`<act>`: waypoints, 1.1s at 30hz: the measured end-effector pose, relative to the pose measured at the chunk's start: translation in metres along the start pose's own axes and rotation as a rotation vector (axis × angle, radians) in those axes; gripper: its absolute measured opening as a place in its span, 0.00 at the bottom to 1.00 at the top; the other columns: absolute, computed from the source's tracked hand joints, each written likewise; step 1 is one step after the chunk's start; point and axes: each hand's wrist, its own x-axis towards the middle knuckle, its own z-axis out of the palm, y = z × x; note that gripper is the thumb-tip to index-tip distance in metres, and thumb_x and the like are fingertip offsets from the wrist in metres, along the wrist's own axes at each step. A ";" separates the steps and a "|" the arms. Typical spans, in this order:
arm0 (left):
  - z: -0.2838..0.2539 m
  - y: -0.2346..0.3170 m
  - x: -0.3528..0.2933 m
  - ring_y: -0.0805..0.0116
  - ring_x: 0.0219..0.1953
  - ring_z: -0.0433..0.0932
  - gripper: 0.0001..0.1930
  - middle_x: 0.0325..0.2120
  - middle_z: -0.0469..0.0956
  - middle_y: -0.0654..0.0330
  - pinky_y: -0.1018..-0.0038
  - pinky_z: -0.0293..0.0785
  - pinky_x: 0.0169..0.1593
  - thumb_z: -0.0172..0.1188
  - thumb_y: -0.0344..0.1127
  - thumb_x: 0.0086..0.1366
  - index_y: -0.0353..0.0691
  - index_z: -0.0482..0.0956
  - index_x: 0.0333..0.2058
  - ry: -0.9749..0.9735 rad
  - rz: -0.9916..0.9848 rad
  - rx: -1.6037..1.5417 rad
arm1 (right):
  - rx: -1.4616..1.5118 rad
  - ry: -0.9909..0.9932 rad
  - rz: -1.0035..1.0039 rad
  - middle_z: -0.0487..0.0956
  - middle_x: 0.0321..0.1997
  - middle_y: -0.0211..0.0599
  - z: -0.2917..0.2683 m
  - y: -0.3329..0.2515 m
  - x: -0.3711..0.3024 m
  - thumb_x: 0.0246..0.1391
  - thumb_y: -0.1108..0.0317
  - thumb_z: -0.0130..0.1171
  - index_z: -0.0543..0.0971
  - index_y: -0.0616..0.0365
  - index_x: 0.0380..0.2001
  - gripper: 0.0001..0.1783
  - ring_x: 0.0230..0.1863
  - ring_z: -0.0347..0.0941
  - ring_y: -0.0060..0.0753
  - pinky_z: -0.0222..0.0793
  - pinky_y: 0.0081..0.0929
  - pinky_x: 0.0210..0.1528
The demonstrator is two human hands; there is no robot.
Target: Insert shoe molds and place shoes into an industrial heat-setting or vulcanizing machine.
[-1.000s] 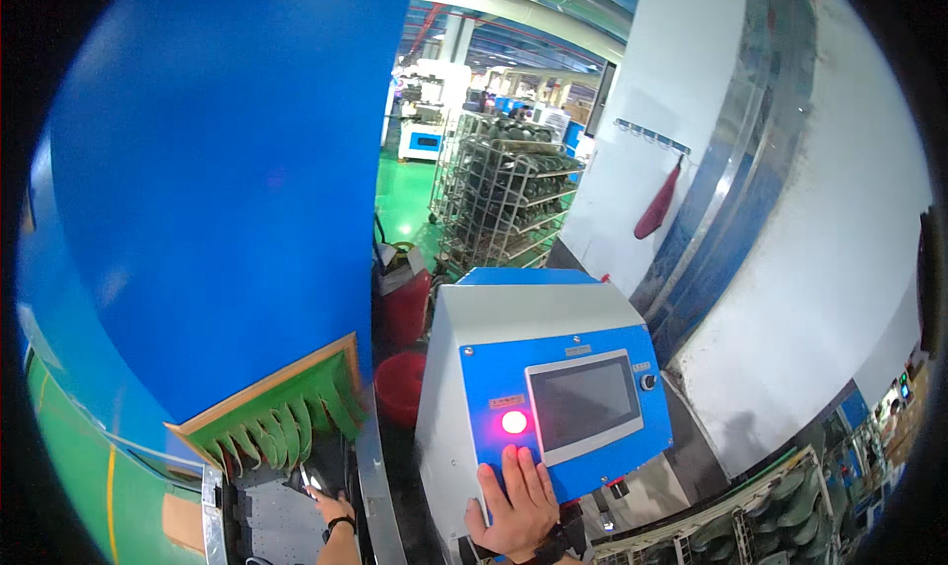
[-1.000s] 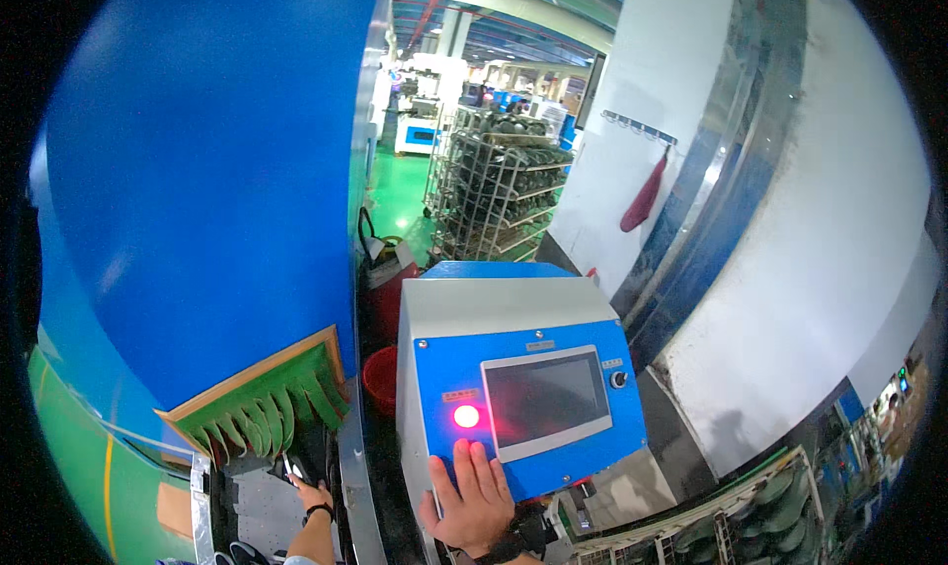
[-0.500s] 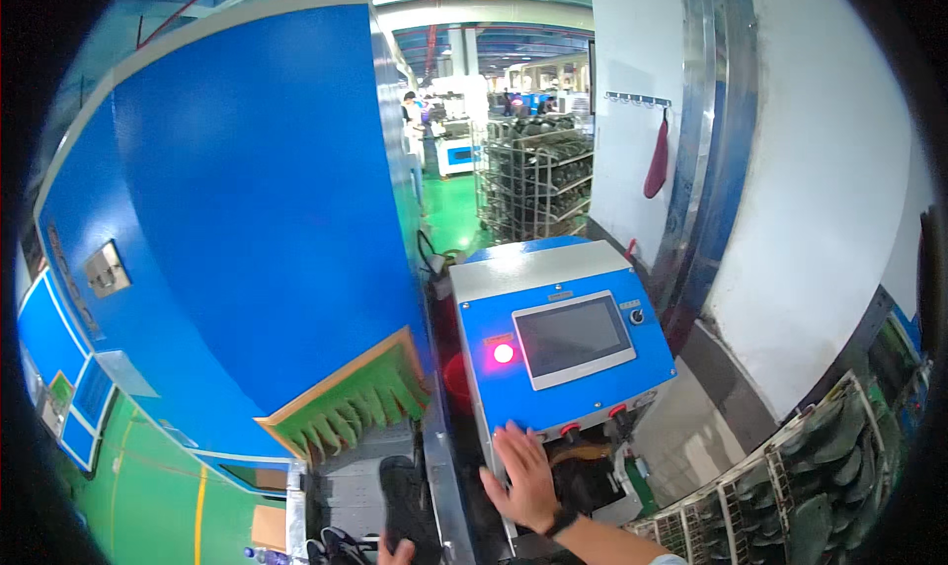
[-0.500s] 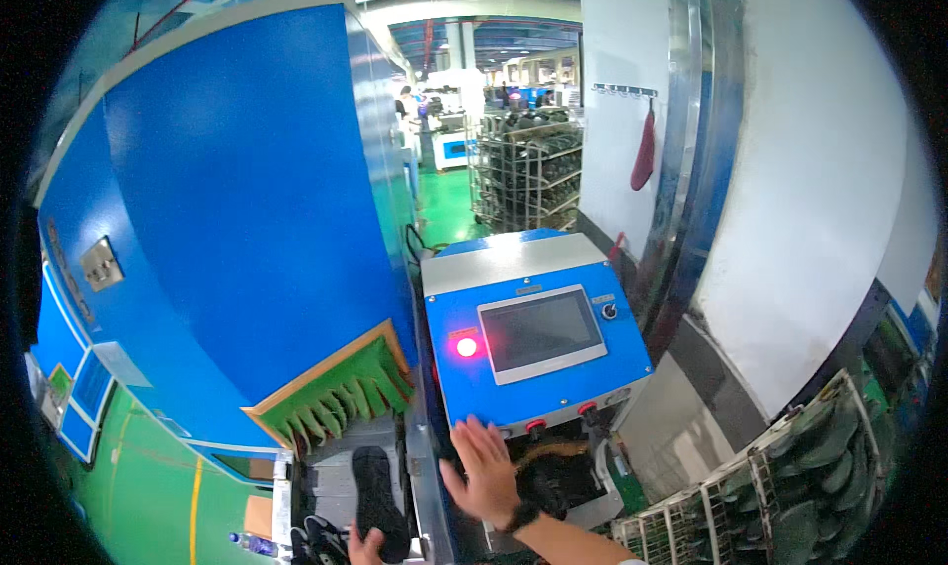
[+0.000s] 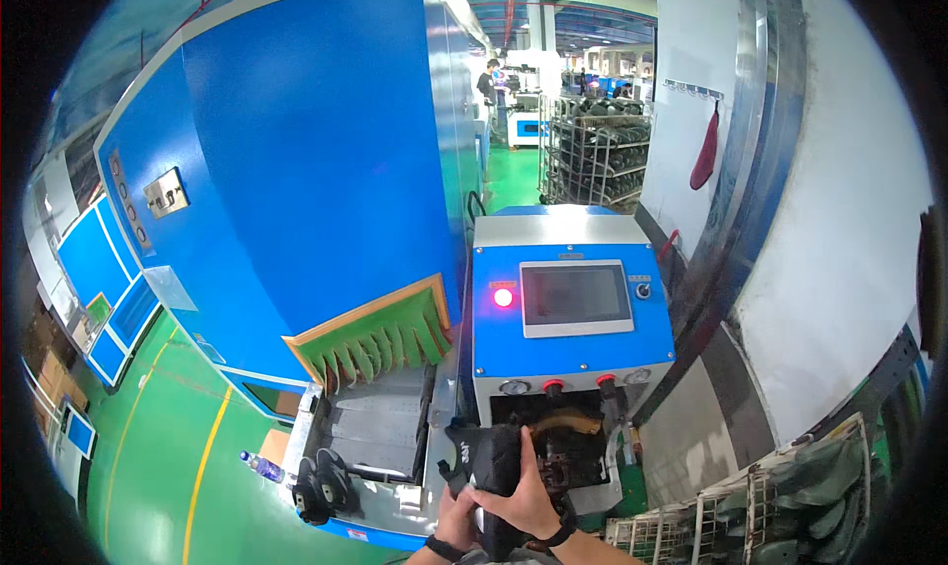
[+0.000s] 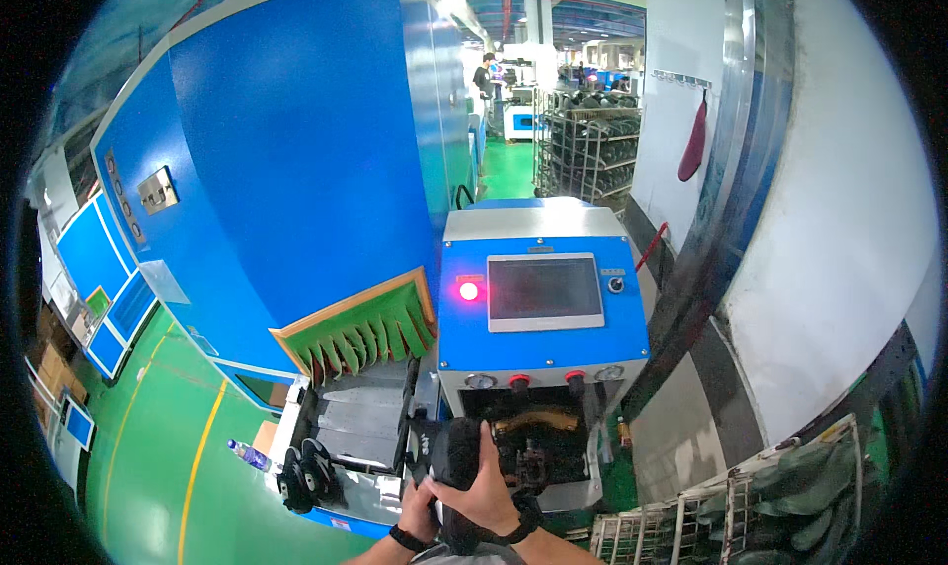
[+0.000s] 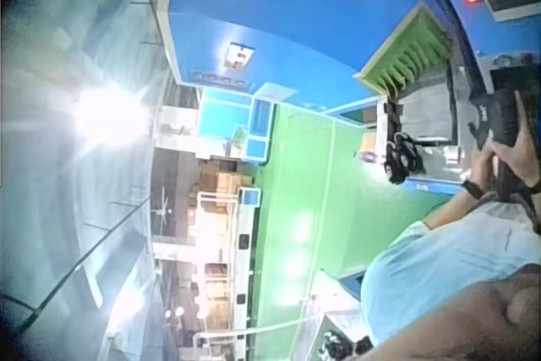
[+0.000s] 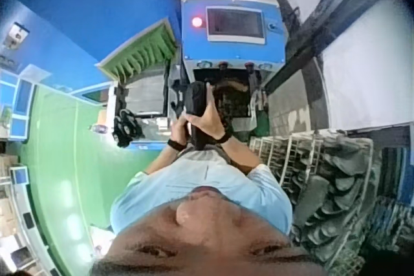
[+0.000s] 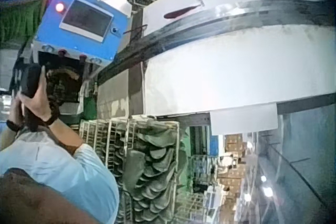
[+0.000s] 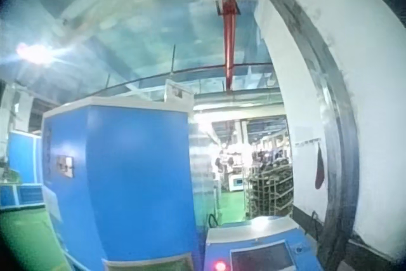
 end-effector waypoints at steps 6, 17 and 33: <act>0.012 -0.034 0.006 0.62 0.46 0.78 0.33 0.44 0.79 0.49 0.67 0.72 0.50 0.55 0.60 0.69 0.29 0.73 0.51 0.235 -0.157 0.555 | -0.282 0.224 -0.023 0.65 0.57 0.56 -0.039 -0.013 -0.033 0.40 0.57 0.76 0.45 0.66 0.73 0.66 0.60 0.65 0.56 0.61 0.43 0.64; 0.000 -0.067 -0.030 0.38 0.25 0.78 0.17 0.20 0.77 0.42 0.50 0.75 0.32 0.49 0.39 0.66 0.36 0.77 0.22 -0.347 0.309 1.424 | -0.089 -0.033 0.202 0.71 0.65 0.47 -0.098 0.032 -0.084 0.41 0.60 0.70 0.55 0.58 0.73 0.56 0.60 0.73 0.42 0.69 0.35 0.59; -0.037 -0.048 -0.009 0.51 0.34 0.82 0.25 0.29 0.83 0.48 0.61 0.75 0.41 0.46 0.52 0.74 0.33 0.81 0.36 -0.449 -0.403 1.100 | -0.100 0.304 0.420 0.77 0.55 0.35 -0.131 0.059 -0.055 0.48 0.74 0.63 0.58 0.61 0.72 0.47 0.47 0.74 0.25 0.72 0.22 0.49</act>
